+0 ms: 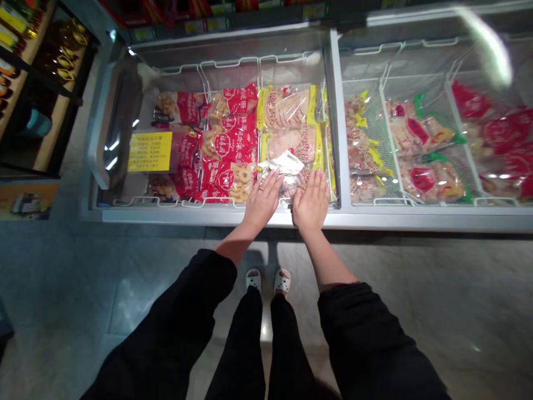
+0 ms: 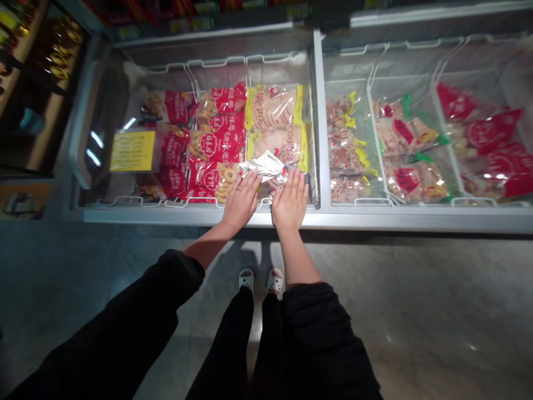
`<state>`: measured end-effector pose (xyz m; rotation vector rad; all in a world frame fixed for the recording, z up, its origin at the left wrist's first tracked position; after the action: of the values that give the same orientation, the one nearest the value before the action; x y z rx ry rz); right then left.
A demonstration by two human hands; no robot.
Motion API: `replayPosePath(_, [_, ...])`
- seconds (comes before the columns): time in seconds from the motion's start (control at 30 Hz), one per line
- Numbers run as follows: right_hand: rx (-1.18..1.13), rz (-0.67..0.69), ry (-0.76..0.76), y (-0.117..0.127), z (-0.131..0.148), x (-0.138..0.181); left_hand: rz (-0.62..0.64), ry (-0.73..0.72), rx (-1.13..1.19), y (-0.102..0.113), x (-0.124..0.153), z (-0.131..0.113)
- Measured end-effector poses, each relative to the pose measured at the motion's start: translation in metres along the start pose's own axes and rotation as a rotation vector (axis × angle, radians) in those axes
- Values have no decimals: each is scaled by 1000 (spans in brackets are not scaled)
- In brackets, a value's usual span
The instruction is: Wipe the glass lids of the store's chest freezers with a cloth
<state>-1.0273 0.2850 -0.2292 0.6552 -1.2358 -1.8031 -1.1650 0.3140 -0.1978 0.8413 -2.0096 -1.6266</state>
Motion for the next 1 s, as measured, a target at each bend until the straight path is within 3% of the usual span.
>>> replayPosePath(0.13, [25, 14, 49, -3, 4, 0, 95, -156, 37, 8, -26, 4])
replayPosePath(0.3, [13, 17, 89, -7, 4, 0, 230, -219, 143, -7, -55, 32])
replayPosePath(0.53, [35, 28, 274, -6, 21, 4, 178, -155, 132, -16, -17, 25])
replayPosePath(0.67, [38, 20, 261, -6, 19, 3, 180, -209, 120, -18, -32, 19])
replayPosePath(0.8, [64, 21, 262, -7, 18, 3, 144, -180, 99, -8, -49, 51])
replayPosePath(0.9, [71, 54, 328, -8, 24, 5, 82, -64, 86, 1, -30, 77])
replayPosePath(1.0, [80, 100, 406, -11, 30, 8, 62, -51, 86, -1, -3, 68])
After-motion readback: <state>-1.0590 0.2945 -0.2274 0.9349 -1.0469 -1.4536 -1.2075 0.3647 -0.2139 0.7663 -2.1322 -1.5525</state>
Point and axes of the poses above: each hand's wrist, its own x-axis away from the middle knuckle, its own y-axis out of the back of the hand, z = x × y, the point moved 9 cm from there along -x, towards the middle knuckle, and after that the axes turned 14 degrees about -y, right-handed, at the moved point
